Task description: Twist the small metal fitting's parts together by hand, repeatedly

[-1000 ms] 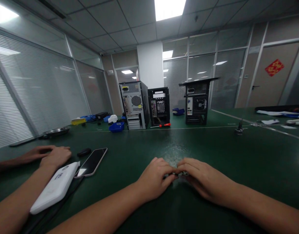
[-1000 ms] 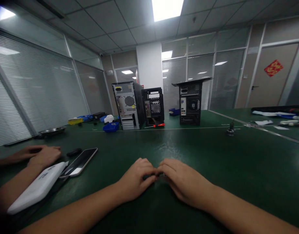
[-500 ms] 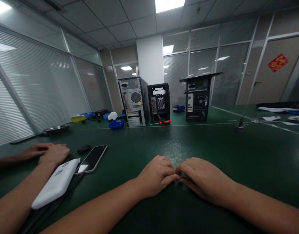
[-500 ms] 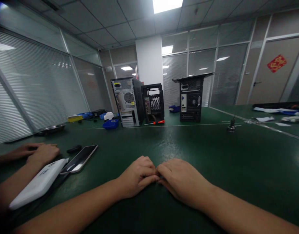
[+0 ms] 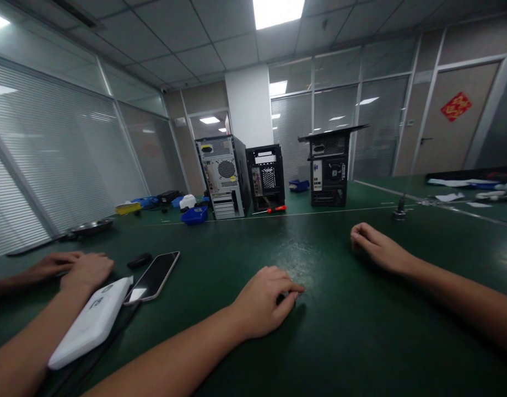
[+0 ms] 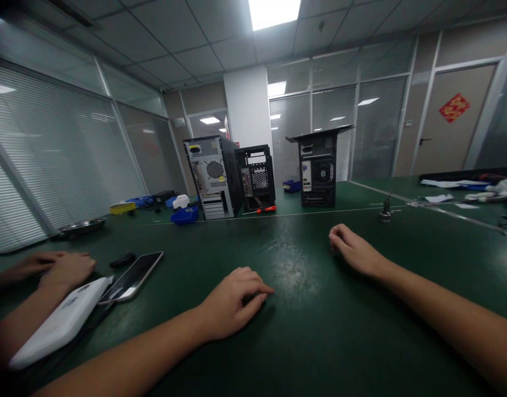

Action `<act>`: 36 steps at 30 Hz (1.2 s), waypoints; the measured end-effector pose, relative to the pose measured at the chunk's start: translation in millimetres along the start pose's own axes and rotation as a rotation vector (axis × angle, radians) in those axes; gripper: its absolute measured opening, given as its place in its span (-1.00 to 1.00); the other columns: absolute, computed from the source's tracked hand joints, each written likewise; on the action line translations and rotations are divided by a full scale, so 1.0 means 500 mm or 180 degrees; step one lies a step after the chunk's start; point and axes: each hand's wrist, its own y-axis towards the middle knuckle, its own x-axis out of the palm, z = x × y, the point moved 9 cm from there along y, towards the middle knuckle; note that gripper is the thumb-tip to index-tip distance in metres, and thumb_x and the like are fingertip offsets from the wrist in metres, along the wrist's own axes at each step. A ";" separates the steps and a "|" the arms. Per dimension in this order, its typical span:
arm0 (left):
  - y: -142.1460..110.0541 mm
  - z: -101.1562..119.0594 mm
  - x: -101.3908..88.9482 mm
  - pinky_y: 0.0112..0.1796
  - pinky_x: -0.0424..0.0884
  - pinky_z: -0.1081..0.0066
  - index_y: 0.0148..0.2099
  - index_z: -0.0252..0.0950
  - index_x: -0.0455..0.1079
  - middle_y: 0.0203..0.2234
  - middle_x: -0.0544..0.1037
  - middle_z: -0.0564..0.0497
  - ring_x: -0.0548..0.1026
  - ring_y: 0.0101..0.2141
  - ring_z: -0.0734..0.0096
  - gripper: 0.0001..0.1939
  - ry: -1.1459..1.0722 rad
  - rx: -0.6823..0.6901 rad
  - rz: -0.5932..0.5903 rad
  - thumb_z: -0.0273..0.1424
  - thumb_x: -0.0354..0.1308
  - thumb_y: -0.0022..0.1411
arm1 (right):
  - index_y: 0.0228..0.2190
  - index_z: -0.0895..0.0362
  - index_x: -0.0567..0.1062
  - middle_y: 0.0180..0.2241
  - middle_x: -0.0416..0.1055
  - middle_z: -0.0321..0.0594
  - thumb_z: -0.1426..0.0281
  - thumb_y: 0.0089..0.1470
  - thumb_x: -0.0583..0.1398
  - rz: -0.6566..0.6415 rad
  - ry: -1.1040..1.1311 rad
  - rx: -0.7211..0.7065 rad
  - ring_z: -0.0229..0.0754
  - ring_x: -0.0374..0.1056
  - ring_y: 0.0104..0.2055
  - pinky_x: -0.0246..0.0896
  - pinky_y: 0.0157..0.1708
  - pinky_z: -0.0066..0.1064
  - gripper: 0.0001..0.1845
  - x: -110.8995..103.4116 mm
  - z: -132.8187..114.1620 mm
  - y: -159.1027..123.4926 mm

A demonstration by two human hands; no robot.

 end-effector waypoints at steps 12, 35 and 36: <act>-0.002 -0.005 0.000 -0.13 0.28 0.29 -0.04 -0.22 0.49 -0.23 0.55 0.01 0.43 -0.18 0.30 -0.79 0.0012 -0.0088 0.0038 -0.45 0.08 0.34 | -0.21 0.14 0.42 -0.22 0.50 -0.07 0.11 0.20 -0.04 0.0231 -0.0163 0.0356 -0.12 0.39 -0.23 0.27 -0.19 -0.28 -0.58 -0.020 0.084 0.028; -0.002 -0.007 -0.001 -0.15 0.27 0.32 -0.07 -0.21 0.50 -0.26 0.54 0.03 0.42 -0.20 0.33 -0.80 -0.0084 -0.0125 0.0054 -0.46 0.09 0.33 | -0.15 0.15 0.57 -0.21 0.52 0.01 -0.07 0.07 0.11 0.0753 -0.0997 0.0440 -0.02 0.39 -0.24 0.18 -0.26 -0.23 -0.40 -0.146 0.075 0.004; -0.002 -0.007 -0.002 -0.15 0.27 0.32 -0.07 -0.21 0.50 -0.25 0.54 0.03 0.42 -0.20 0.33 -0.80 -0.0081 -0.0133 0.0048 -0.45 0.09 0.33 | -0.16 0.16 0.57 -0.22 0.52 0.02 -0.08 0.06 0.11 0.0792 -0.1050 0.0464 -0.01 0.39 -0.26 0.17 -0.28 -0.22 -0.39 -0.148 0.080 0.005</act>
